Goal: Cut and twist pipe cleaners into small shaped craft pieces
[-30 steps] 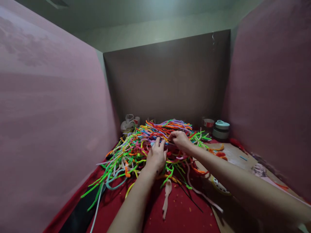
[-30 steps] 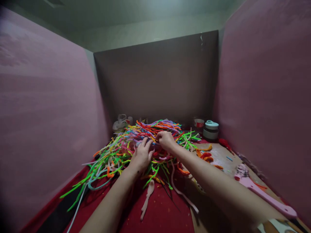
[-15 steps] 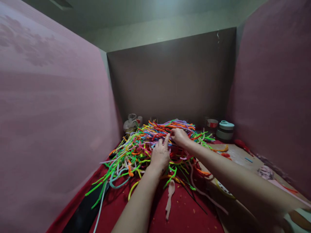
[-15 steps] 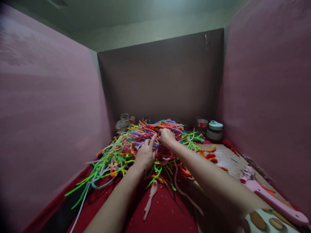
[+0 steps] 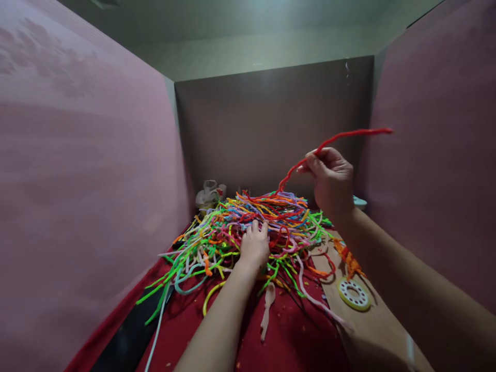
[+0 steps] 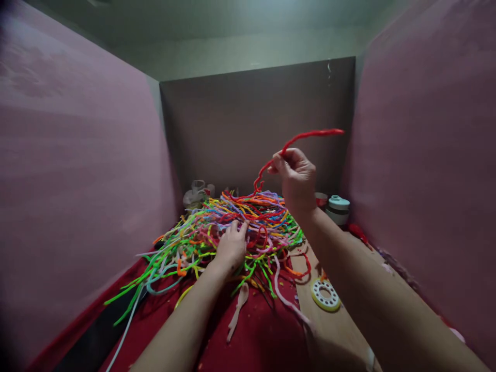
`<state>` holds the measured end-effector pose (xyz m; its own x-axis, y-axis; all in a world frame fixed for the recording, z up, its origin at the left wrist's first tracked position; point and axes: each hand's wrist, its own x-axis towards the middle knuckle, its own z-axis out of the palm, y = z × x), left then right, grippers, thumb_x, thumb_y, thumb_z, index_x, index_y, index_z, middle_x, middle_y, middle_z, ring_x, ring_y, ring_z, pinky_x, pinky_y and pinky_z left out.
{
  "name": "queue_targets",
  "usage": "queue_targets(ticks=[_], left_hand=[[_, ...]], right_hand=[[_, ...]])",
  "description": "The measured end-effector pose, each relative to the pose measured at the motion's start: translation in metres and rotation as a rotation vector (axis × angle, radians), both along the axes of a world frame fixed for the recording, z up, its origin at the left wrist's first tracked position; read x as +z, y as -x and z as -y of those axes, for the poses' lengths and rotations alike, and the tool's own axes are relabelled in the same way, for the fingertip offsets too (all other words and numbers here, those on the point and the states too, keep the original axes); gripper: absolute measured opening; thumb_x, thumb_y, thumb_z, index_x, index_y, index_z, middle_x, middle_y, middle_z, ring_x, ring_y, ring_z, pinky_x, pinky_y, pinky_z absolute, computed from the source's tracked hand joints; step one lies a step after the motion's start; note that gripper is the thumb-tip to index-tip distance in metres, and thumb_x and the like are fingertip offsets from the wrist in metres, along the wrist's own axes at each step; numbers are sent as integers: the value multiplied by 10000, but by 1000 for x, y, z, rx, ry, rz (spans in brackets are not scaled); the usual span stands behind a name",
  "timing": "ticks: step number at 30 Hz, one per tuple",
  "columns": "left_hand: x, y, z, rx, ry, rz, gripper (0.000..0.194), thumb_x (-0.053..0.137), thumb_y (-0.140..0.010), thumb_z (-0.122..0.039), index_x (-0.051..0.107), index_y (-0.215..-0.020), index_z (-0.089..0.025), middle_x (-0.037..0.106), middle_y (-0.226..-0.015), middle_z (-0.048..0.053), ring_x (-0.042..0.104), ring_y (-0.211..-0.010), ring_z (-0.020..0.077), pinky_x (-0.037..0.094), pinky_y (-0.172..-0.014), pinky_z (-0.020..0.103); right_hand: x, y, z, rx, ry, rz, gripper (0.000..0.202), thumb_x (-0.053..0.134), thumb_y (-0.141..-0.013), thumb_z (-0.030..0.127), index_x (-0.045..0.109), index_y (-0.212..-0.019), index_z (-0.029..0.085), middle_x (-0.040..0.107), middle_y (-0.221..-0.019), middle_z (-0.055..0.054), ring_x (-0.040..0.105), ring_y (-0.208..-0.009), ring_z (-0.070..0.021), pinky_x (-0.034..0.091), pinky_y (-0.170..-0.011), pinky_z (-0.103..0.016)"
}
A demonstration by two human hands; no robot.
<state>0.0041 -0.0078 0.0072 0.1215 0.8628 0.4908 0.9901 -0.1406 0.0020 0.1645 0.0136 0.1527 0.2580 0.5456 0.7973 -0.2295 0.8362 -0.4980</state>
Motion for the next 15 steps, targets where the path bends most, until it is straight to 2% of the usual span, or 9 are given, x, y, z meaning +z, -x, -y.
queue_targets(ticks=[2,5,8,10,12,15], left_hand=[[3,1,3,-17,-10,18,474,428,-792,-145,444,-1266,-169,492,-1204,155,519,-983,257,451,-773,373],[13,1,12,-57,-40,40,445,433,-801,-169,468,-1245,-181,507,-1212,113,487,-1026,242,418,-842,366],[23,1,23,-89,-117,79,458,433,-799,-161,455,-1255,-201,493,-1250,85,445,-1073,250,358,-910,392],[26,-2,27,-108,-189,136,464,434,-801,-163,443,-1264,-188,503,-1241,94,444,-1068,258,323,-930,416],[28,-7,30,-137,-228,193,499,448,-797,-172,405,-1294,-167,539,-1189,112,465,-1033,261,312,-920,432],[28,-15,32,-188,-183,266,573,474,-784,-181,335,-1339,-187,581,-1103,108,500,-986,251,331,-875,431]], right_hand=[[3,-7,11,137,78,-64,98,636,-699,213,544,-700,178,544,-585,47,531,-495,-76,456,-541,-220],[-12,-16,18,287,273,-126,133,657,-672,209,532,-673,163,554,-555,37,559,-502,-99,493,-547,-255],[-33,-25,21,288,412,-217,163,681,-647,202,526,-674,156,564,-537,34,551,-475,-98,506,-536,-260],[-46,-31,23,283,439,-256,185,697,-633,202,521,-666,157,559,-518,38,552,-468,-98,510,-538,-260],[-57,-35,26,355,445,-267,184,702,-636,199,528,-679,157,566,-530,35,561,-490,-98,516,-554,-258],[-68,-36,35,466,452,-249,169,699,-648,186,536,-684,157,572,-533,28,573,-511,-106,514,-548,-251]])
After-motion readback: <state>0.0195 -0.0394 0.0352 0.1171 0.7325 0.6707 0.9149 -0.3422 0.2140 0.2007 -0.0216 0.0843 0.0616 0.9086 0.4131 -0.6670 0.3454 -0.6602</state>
